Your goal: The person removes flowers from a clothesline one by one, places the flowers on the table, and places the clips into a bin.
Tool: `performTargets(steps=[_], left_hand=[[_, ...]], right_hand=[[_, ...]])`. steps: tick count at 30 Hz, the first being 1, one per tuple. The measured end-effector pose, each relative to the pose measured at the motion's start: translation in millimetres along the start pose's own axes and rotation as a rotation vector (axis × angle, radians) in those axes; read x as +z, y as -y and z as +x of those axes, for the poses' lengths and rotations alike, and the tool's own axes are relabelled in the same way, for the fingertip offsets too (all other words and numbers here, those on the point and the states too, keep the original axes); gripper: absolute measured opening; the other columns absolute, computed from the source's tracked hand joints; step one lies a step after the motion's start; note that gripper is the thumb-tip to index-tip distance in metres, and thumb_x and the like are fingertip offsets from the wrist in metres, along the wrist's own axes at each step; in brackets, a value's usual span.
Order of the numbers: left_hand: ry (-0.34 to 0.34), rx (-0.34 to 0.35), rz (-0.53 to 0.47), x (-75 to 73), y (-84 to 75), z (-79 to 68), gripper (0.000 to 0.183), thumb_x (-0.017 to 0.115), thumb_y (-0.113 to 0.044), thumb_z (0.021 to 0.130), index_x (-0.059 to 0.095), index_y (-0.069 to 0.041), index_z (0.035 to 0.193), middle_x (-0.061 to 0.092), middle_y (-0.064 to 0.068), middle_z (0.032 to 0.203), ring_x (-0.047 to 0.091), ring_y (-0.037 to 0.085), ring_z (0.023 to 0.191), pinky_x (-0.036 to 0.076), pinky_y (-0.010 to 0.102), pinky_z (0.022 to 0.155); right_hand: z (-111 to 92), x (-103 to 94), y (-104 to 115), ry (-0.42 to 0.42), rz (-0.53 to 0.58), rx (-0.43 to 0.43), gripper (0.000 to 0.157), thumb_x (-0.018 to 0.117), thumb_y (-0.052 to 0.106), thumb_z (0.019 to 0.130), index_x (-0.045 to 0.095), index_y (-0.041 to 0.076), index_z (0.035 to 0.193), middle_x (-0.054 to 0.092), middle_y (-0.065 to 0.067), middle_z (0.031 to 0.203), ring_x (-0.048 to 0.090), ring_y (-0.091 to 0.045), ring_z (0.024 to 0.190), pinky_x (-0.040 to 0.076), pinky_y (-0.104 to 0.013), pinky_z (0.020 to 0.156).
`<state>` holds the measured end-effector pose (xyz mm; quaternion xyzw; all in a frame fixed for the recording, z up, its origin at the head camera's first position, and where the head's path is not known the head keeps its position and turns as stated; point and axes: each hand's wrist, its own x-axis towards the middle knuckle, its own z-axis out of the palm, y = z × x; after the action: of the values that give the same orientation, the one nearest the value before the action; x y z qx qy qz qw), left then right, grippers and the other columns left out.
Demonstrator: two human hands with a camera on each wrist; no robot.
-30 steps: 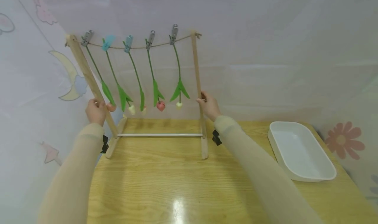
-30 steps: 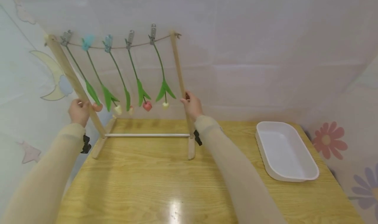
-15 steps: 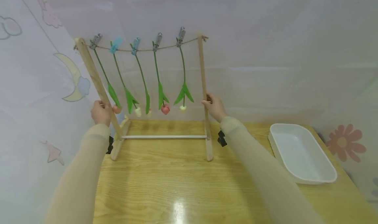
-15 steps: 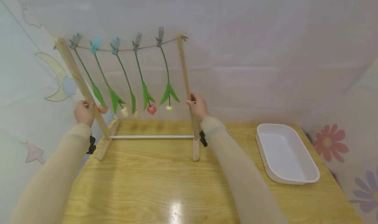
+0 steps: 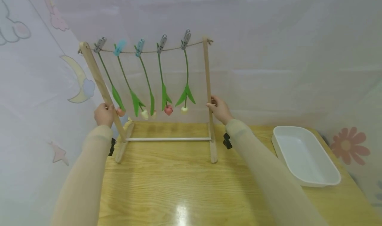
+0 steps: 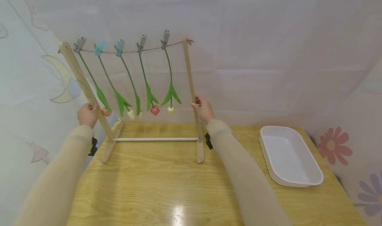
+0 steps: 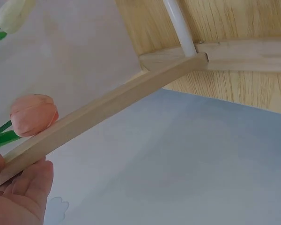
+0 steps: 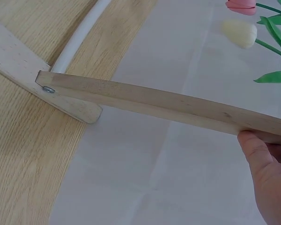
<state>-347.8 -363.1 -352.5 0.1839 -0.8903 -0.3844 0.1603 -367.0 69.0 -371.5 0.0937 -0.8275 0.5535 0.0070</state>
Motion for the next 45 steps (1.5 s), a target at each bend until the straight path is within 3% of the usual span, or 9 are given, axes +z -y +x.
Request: performTargets(steps=[10,17,24,32,45], left_hand=[[0.036,0.041,0.034,0.2,3.7,8.5,0.041,0.038,-0.024,0.105,0.051,0.013,0.117,0.055,0.033,0.117,0.052,0.043,0.105,0.046,0.051,0.092],[0.064,0.075,0.071,-0.7,0.4,11.0,0.035,0.04,-0.023,0.104,0.053,0.01,0.105,0.056,0.027,0.103,0.052,0.038,0.093,0.046,0.046,0.081],[0.074,0.046,0.08,-5.1,-2.9,5.3,0.036,0.039,-0.023,0.103,0.053,0.01,0.109,0.057,0.028,0.107,0.052,0.041,0.099,0.046,0.05,0.089],[0.1,0.041,0.1,-10.3,-0.8,7.0,0.033,0.039,-0.021,0.104,0.052,0.009,0.108,0.057,0.029,0.109,0.052,0.041,0.1,0.046,0.05,0.088],[0.115,0.128,0.123,-8.6,2.6,14.4,0.031,0.041,-0.018,0.104,0.051,0.01,0.105,0.056,0.029,0.104,0.052,0.041,0.096,0.047,0.051,0.085]], right_hand=[[-1,5.3,-3,-0.024,-0.004,0.0,0.048,0.051,0.01,0.102,0.036,-0.003,0.145,0.048,-0.026,0.138,0.049,-0.038,0.125,0.047,-0.048,0.098],[-2,3.4,-6,-0.021,0.014,0.015,0.051,0.049,0.01,0.103,0.031,-0.004,0.148,0.045,-0.028,0.141,0.045,-0.038,0.129,0.044,-0.047,0.102],[-7,1.5,-4,-0.006,0.022,0.015,0.049,0.05,0.01,0.102,0.034,-0.003,0.147,0.046,-0.027,0.14,0.046,-0.037,0.128,0.045,-0.048,0.101],[-10,3.5,1,0.005,0.047,0.02,0.049,0.05,0.01,0.103,0.033,-0.004,0.146,0.046,-0.028,0.139,0.045,-0.038,0.129,0.044,-0.05,0.101],[-2,4.0,-6,0.001,0.047,0.003,0.049,0.049,0.012,0.103,0.033,-0.002,0.147,0.042,-0.027,0.143,0.043,-0.037,0.131,0.043,-0.049,0.103]])
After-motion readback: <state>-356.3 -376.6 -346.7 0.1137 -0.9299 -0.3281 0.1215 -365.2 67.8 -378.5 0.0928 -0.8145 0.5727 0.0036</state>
